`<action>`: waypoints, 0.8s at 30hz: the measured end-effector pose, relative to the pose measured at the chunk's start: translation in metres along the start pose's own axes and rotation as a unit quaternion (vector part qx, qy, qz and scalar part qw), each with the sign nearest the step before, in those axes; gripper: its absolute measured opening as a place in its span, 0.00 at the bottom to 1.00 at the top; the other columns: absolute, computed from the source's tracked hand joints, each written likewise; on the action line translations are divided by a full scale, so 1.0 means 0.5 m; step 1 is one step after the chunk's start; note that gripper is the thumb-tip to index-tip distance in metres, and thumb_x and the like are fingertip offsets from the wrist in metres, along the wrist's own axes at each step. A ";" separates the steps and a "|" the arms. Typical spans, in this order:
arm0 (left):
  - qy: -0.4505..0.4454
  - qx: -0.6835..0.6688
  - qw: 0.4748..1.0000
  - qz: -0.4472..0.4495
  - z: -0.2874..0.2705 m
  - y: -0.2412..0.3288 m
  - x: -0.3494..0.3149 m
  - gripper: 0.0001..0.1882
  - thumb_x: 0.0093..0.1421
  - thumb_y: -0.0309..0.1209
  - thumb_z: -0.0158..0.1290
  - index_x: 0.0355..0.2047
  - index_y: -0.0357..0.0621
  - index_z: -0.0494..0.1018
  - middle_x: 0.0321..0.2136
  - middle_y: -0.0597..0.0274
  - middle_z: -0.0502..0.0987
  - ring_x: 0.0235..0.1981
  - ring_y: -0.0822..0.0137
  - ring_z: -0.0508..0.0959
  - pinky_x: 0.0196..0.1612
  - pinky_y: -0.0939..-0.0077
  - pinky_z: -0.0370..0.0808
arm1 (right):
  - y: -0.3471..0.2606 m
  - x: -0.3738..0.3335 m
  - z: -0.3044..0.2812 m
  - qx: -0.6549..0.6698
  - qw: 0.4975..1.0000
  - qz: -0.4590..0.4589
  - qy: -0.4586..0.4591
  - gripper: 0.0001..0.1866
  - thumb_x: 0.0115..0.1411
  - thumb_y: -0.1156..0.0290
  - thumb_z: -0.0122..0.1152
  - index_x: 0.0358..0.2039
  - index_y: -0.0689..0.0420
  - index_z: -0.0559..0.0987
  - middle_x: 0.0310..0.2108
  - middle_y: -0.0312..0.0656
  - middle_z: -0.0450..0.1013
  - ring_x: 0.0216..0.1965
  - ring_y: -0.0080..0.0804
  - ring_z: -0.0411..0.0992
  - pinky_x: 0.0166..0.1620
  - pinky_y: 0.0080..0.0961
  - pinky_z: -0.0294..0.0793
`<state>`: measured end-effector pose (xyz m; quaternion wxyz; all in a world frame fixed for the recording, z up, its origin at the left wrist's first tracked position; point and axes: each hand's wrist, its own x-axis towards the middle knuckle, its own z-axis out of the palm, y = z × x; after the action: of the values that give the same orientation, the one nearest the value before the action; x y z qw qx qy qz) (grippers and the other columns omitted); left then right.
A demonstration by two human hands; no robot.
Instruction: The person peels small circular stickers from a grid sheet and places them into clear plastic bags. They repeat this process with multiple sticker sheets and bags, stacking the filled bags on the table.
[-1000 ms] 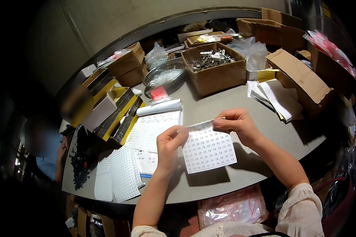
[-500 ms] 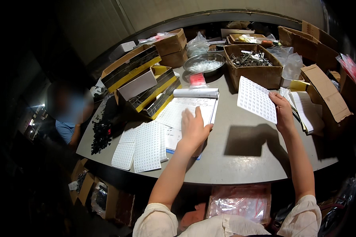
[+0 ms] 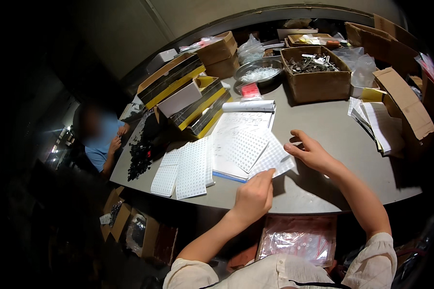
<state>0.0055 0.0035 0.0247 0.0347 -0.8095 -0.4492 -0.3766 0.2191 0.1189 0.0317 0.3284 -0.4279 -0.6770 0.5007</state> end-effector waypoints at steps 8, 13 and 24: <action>-0.066 -0.095 0.991 0.066 0.003 0.050 -0.015 0.22 0.62 0.28 0.59 0.54 0.31 0.71 0.52 0.37 0.74 0.56 0.39 0.74 0.57 0.53 0.73 | 0.011 -0.012 -0.057 0.031 0.997 0.027 -0.065 0.48 0.46 0.87 0.60 0.70 0.53 0.59 0.60 0.50 0.64 0.55 0.40 0.68 0.56 0.31 0.72; -0.034 0.106 0.994 -0.005 -0.057 -0.068 -0.008 0.31 0.54 0.31 0.61 0.58 0.34 0.68 0.57 0.36 0.68 0.62 0.33 0.64 0.67 0.40 0.55 | 0.008 -0.031 -0.299 -0.032 0.988 -0.060 0.135 0.48 0.40 0.86 0.59 0.68 0.57 0.62 0.63 0.48 0.64 0.62 0.42 0.62 0.60 0.32 0.67; -0.023 0.158 0.947 -0.280 -0.184 -0.187 -0.160 0.34 0.56 0.25 0.58 0.62 0.30 0.61 0.67 0.32 0.57 0.68 0.36 0.58 0.68 0.53 0.58 | 0.069 -0.059 -0.439 -0.460 0.697 -0.025 0.550 0.22 0.54 0.74 0.58 0.52 0.58 0.75 0.50 0.56 0.74 0.56 0.55 0.71 0.52 0.44 0.74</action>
<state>-0.1430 -0.0334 0.0125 0.0448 -0.6435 -0.7123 -0.2765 0.4319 0.1839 0.0600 0.4172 -0.7075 -0.5319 -0.2062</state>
